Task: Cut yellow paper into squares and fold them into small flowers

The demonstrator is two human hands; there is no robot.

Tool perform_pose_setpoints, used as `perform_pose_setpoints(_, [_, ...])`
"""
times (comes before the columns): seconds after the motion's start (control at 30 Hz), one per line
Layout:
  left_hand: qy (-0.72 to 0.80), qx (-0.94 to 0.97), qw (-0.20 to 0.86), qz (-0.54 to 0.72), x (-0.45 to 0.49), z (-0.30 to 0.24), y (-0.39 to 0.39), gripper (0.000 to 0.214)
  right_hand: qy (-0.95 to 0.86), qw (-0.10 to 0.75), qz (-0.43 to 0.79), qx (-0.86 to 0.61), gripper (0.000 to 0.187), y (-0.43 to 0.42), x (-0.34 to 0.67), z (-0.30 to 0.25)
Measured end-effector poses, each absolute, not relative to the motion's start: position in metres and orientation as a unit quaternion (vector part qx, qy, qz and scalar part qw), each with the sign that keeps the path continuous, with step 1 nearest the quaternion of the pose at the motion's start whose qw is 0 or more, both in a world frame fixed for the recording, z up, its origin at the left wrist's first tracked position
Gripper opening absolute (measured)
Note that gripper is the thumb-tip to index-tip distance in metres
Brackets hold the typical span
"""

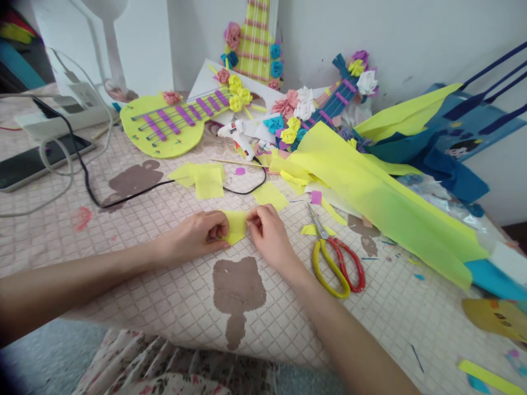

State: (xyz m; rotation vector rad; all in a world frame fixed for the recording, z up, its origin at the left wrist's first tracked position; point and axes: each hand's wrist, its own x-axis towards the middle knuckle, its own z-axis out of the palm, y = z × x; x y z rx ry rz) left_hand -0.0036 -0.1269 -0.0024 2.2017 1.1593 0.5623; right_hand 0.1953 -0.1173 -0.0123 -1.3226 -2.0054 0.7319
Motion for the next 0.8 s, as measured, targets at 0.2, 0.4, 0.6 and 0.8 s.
perform_pose_setpoints(0.2, [0.432, 0.826, 0.294, 0.209, -0.005, -0.004, -0.127, 0.013, -0.739, 0.307, 0.279, -0.531, 0.017, -0.112, 0.193, -0.011])
perform_pose_setpoints(0.4, [0.425, 0.821, 0.310, 0.221, -0.005, -0.007, -0.125, 0.014, -0.775, 0.240, 0.231, -0.537, 0.018, -0.101, 0.181, -0.005])
perform_pose_setpoints(0.6, [0.427, 0.769, 0.400, 0.255, -0.010, -0.003, -0.119, 0.010, -0.750, 0.263, 0.266, -0.546, 0.008, -0.101, 0.181, -0.008])
perform_pose_setpoints(0.8, [0.454, 0.727, 0.365, 0.364, -0.013, 0.000, -0.117, 0.008, -0.691, 0.351, 0.352, -0.525, 0.013, -0.108, 0.184, -0.006])
